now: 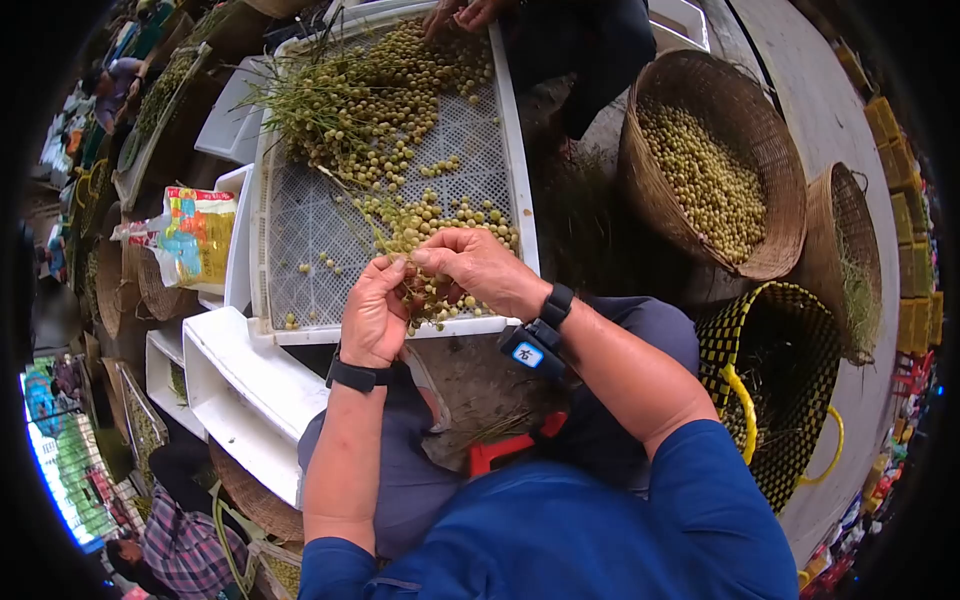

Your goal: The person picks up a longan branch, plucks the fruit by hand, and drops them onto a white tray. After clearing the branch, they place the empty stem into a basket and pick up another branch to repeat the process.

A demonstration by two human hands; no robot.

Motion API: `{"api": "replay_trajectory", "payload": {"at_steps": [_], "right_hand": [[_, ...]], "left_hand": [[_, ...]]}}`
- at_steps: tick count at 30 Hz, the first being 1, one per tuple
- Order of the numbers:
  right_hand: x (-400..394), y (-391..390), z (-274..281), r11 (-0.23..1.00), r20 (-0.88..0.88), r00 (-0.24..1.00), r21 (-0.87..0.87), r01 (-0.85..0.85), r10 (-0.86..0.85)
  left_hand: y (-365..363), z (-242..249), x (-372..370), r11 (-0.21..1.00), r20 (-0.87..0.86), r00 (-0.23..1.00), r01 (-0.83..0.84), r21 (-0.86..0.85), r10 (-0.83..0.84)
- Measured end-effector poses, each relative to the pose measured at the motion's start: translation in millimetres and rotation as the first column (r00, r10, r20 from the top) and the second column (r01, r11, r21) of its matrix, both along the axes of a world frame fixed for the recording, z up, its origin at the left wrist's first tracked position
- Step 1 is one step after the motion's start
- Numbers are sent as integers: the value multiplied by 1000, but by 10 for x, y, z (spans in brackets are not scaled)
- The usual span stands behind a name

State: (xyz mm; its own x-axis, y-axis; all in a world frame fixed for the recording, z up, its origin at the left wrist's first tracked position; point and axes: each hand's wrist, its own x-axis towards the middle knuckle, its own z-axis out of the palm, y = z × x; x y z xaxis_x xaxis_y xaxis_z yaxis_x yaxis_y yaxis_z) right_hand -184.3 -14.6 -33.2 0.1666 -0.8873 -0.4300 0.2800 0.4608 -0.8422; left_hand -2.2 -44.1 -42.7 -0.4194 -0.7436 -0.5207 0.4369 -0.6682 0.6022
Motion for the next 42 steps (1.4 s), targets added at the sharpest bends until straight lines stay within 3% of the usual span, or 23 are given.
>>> {"api": "replay_trajectory", "payload": {"at_steps": [1,4,7,13,17,21,23,24,31,37,42], "right_hand": [[0,7,-3,1000,7,1000,-2,15,-15],[16,18,-12,976,212,969,202,84,-127],[-23,17,-35,981,191,982,192,-37,-1],[-6,11,33,987,192,977,109,-115,93],[50,38,-60,986,186,977,103,-128,108],[207,108,-58,986,182,981,162,43,-72],[215,122,-68,962,447,867,249,113,-218],[202,125,-40,950,472,845,288,122,-252],[172,97,-75,978,306,944,199,65,-125],[147,83,-66,938,273,901,176,298,-337],[65,66,-137,927,338,866,210,312,-368]], "left_hand": [[-11,-19,-6,1000,24,1000,-15,-23,15],[8,-88,-50,994,69,996,-52,-93,59],[5,-39,-33,991,129,990,-39,-129,56],[-68,4,33,1000,80,997,6,-9,-5],[-69,-28,45,993,52,997,-60,-97,65],[-68,-59,24,990,51,991,-116,-77,120],[-49,-100,19,992,-22,994,-111,-69,109],[-42,-57,11,992,-21,994,-108,-67,107],[-80,29,10,992,54,998,-26,-127,33],[-26,-12,-44,983,49,990,-122,-136,129],[-73,-33,47,982,-8,986,-165,-95,165]]}}
